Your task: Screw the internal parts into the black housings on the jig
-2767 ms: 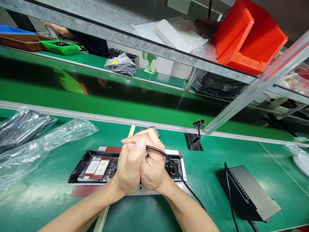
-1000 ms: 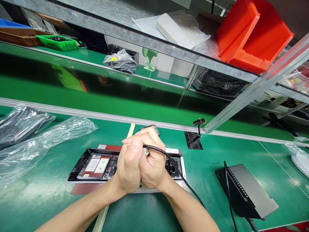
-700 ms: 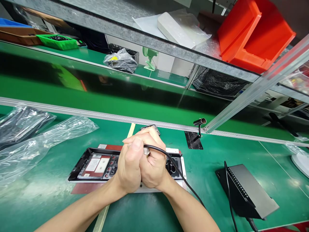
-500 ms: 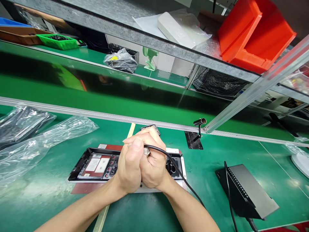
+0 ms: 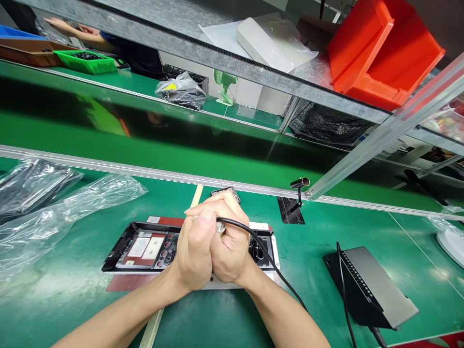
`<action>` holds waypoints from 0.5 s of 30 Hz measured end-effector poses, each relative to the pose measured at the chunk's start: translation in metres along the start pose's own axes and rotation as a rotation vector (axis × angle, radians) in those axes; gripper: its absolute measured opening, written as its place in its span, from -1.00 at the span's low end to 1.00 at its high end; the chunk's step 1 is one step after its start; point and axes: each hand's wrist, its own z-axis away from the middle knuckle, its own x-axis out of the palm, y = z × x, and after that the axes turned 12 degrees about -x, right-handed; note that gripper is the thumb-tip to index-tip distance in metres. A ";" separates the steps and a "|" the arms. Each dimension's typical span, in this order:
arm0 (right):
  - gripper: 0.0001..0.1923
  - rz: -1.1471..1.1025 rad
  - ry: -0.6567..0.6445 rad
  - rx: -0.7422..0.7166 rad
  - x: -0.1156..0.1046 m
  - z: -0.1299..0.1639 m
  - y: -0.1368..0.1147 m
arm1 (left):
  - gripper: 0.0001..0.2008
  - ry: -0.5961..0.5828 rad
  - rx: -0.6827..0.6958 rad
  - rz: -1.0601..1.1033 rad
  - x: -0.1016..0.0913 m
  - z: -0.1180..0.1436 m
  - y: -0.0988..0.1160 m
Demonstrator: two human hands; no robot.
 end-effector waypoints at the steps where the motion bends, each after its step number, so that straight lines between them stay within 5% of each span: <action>1: -0.73 -0.014 0.006 -0.014 0.000 -0.001 0.000 | -0.36 0.005 -0.005 -0.001 0.000 0.000 0.000; 15: -0.70 0.006 -0.002 -0.007 0.001 0.000 0.001 | -0.36 0.019 -0.031 -0.037 -0.001 0.003 -0.005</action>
